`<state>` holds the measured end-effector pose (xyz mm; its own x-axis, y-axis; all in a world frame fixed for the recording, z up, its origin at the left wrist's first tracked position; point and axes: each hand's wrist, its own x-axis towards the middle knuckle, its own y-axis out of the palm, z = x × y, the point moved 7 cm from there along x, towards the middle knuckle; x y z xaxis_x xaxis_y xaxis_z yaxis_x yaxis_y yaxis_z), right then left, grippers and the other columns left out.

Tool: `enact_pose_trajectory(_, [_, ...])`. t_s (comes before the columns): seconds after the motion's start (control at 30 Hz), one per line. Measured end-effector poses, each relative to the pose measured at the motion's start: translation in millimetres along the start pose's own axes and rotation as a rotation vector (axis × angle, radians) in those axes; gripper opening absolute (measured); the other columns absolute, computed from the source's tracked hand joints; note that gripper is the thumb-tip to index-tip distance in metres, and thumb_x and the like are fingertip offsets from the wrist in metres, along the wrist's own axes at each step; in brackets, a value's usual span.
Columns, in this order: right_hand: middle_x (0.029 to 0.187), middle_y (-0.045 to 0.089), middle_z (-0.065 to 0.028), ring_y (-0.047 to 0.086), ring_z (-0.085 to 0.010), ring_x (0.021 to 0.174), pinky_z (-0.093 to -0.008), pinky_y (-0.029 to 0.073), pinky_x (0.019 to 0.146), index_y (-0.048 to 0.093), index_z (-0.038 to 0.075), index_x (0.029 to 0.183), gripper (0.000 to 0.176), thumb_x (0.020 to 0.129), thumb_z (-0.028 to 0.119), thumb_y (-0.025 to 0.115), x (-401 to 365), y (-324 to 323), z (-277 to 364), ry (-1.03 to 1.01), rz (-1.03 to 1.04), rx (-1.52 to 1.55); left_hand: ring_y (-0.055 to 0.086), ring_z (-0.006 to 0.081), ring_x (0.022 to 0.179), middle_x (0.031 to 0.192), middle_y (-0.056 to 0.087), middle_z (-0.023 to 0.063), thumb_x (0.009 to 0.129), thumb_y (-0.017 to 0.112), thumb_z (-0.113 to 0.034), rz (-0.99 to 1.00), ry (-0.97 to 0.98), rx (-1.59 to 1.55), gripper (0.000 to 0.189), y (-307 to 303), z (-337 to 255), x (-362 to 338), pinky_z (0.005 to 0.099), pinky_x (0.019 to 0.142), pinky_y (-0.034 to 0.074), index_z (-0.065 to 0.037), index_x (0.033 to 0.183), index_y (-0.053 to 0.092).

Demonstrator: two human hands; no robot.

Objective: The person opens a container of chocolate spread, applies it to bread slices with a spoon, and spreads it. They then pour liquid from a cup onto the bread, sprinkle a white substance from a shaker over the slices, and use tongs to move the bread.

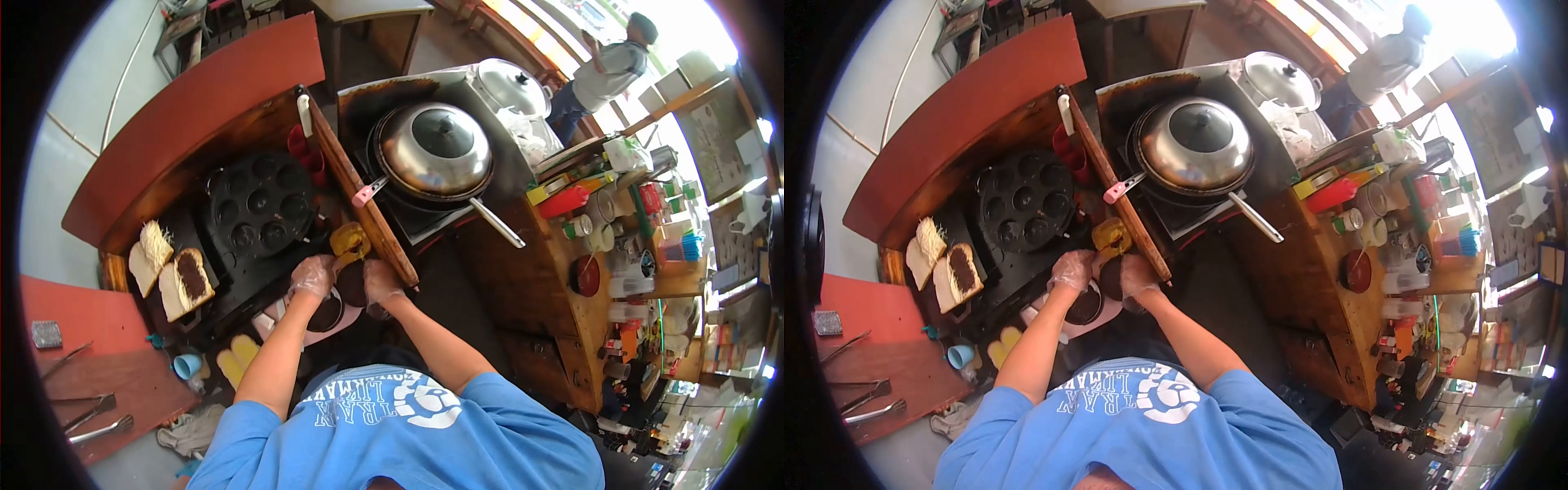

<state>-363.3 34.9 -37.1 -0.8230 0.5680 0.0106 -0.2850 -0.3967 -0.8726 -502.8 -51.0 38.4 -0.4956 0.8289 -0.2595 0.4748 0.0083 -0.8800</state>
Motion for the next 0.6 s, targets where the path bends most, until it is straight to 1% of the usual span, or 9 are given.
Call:
enact_pose_trajectory(0.07, [0.082, 0.067, -0.0211, 0.066, -0.0405, 0.078, -0.0483, 0.053, 0.067, 0.066, 0.003, 0.080, 0.013, 0.080, 0.011, 0.056, 1.1, -6.6, 1.3, -0.030, -0.048, -0.005, 0.069, 0.0374, 0.098, 0.103, 0.072, 0.0161, 0.093, 0.060, -0.042, 0.029, -0.073, 0.013, 0.030, 0.5, 0.0, -0.6, 0.0476, 0.082, 0.056, -0.019, 0.105, 0.076])
enact_pose_trajectory(0.23, [0.078, 0.064, -0.0230, 0.065, -0.0413, 0.078, -0.0478, 0.053, 0.071, 0.065, 0.002, 0.075, 0.010, 0.076, 0.008, 0.057, -15.2, -2.8, -0.3, -0.109, 0.017, -0.001, 0.069, 0.0382, 0.096, 0.099, 0.073, 0.0173, 0.091, 0.063, -0.044, -0.012, -0.066, 0.044, 0.035, 10.8, 3.2, 7.1, 0.0486, 0.078, 0.056, -0.012, 0.096, 0.075])
enact_pose_trajectory(0.3, [0.095, 0.063, -0.0203, 0.062, -0.0354, 0.092, -0.0448, 0.051, 0.081, 0.064, -0.002, 0.092, 0.020, 0.078, 0.008, 0.054, -30.8, -15.2, 2.3, -0.021, -0.058, 0.031, 0.069, 0.0386, 0.096, 0.099, 0.072, 0.0195, 0.090, 0.064, -0.046, 0.029, -0.078, 0.061, 0.039, 10.3, 6.9, 4.6, 0.0488, 0.079, 0.055, -0.009, 0.096, 0.075])
enact_pose_trajectory(0.33, [0.096, 0.064, -0.0203, 0.063, -0.0350, 0.092, -0.0443, 0.051, 0.082, 0.065, -0.002, 0.094, 0.021, 0.080, 0.008, 0.052, -33.9, -16.5, 12.4, -0.156, -0.010, -0.253, 0.069, 0.0386, 0.097, 0.099, 0.072, 0.0204, 0.089, 0.065, -0.047, 0.049, -0.080, 0.068, 0.041, 6.6, 5.8, 2.9, 0.0485, 0.080, 0.055, -0.008, 0.096, 0.075])
enact_pose_trajectory(0.37, [0.098, 0.065, -0.0194, 0.063, -0.0343, 0.093, -0.0431, 0.051, 0.083, 0.066, 0.000, 0.095, 0.021, 0.082, 0.007, 0.051, -28.3, -17.4, 4.2, -0.021, 0.048, -0.098, 0.069, 0.0380, 0.098, 0.100, 0.072, 0.0205, 0.089, 0.066, -0.046, 0.034, -0.124, 0.067, 0.041, -0.8, 3.2, 0.4, 0.0477, 0.080, 0.056, -0.007, 0.096, 0.075])
enact_pose_trajectory(0.43, [0.088, 0.069, -0.0139, 0.066, -0.0291, 0.087, -0.0387, 0.053, 0.076, 0.071, 0.005, 0.086, 0.017, 0.080, 0.012, 0.057, -28.2, -8.4, 9.1, -0.239, 0.044, -0.375, 0.070, 0.0375, 0.098, 0.100, 0.072, 0.0206, 0.088, 0.067, -0.046, 0.016, -0.169, 0.077, 0.041, -16.0, -4.9, -4.4, 0.0469, 0.081, 0.056, -0.006, 0.096, 0.075])
enact_pose_trajectory(0.5, [0.086, 0.071, -0.0126, 0.068, -0.0287, 0.087, -0.0378, 0.053, 0.075, 0.075, 0.007, 0.081, 0.018, 0.078, 0.016, 0.061, -32.4, -9.5, 19.7, -0.312, 0.088, -0.430, 0.068, 0.0374, 0.103, 0.103, 0.073, 0.0175, 0.093, 0.054, -0.023, -0.004, -0.204, 0.101, 0.026, -24.2, -9.2, -8.2, 0.0467, 0.085, 0.056, -0.010, 0.101, 0.076])
enact_pose_trajectory(0.57, [0.076, 0.066, -0.0060, 0.065, -0.0200, 0.072, -0.0318, 0.050, 0.065, 0.068, 0.011, 0.080, 0.010, 0.081, 0.015, 0.059, -40.1, -27.3, 34.6, -0.394, 0.063, -0.778, 0.069, 0.0370, 0.103, 0.104, 0.073, 0.0177, 0.092, 0.054, -0.021, 0.046, -0.232, 0.101, 0.026, -21.6, -7.3, -3.0, 0.0462, 0.086, 0.056, -0.010, 0.102, 0.076])
enact_pose_trajectory(0.6, [0.076, 0.066, -0.0060, 0.065, -0.0200, 0.072, -0.0318, 0.050, 0.065, 0.068, 0.011, 0.080, 0.010, 0.081, 0.015, 0.059, -41.9, -25.5, 35.2, -0.392, 0.062, -0.773, 0.069, 0.0366, 0.102, 0.104, 0.073, 0.0179, 0.092, 0.053, -0.019, 0.091, -0.259, 0.093, 0.027, -18.9, -4.5, -1.8, 0.0458, 0.087, 0.056, -0.010, 0.102, 0.076])
